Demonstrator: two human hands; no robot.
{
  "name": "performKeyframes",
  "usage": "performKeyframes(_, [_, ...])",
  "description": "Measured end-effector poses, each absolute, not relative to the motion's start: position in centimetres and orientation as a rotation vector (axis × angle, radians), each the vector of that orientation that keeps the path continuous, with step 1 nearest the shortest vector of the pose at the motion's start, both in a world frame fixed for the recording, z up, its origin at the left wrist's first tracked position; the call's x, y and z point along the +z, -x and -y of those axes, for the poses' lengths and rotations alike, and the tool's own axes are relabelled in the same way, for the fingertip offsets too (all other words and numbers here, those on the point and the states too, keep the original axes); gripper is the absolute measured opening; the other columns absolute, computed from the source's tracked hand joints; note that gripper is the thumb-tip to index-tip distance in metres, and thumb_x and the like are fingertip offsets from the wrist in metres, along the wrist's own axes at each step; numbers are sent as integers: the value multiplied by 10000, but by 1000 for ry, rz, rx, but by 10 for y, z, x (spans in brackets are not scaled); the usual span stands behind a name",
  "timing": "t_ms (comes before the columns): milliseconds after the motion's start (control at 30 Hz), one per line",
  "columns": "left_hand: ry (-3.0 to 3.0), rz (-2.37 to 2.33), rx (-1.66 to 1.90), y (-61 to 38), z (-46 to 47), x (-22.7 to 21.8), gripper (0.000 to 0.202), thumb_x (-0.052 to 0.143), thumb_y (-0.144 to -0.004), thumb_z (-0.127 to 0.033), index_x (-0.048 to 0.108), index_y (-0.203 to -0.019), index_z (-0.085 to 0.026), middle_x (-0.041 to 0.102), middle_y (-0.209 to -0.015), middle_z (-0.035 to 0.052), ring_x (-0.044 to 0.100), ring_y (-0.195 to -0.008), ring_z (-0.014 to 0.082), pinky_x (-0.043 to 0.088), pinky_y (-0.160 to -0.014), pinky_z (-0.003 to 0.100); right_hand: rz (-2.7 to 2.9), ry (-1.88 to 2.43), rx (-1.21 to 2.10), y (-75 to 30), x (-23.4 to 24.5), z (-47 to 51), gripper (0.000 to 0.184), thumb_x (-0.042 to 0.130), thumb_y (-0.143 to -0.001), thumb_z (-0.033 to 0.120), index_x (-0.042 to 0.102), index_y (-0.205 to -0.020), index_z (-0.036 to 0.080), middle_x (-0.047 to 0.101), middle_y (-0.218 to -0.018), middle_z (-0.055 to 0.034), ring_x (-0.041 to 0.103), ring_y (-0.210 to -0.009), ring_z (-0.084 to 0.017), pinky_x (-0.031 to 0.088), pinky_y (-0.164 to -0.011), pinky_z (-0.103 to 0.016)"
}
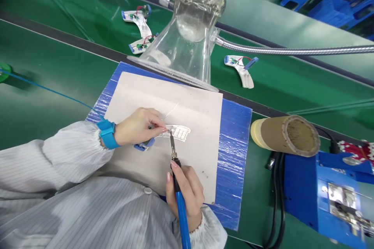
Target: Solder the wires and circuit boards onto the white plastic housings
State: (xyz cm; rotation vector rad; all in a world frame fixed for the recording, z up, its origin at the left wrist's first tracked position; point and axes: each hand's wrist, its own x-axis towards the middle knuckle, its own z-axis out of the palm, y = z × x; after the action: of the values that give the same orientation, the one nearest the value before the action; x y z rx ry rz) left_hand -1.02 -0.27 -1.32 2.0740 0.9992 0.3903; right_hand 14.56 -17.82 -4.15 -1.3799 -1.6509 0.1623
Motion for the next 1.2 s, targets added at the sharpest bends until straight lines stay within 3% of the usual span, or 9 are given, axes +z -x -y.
performKeyframes(433, [-2178, -1016, 452, 13, 8, -20, 98, 710, -788, -191, 764, -707, -201, 722, -715, -2, 628, -786, 176, 418, -744, 314, 1679, 1426, 202, -145, -39, 176, 464, 629, -837, 34, 589, -1276, 180, 692, -953, -75, 654, -787, -144, 572, -658, -266])
performKeyframes(1200, [-2084, -1119, 413, 11, 13, -19, 85, 716, -791, -217, 772, -730, -233, 744, -751, -2, 617, -887, 216, 386, -841, 384, 1539, 1443, 108, -147, -35, 170, 430, 631, -821, 20, 626, -1228, 156, 697, -941, -78, 655, -769, -156, 568, -615, -279])
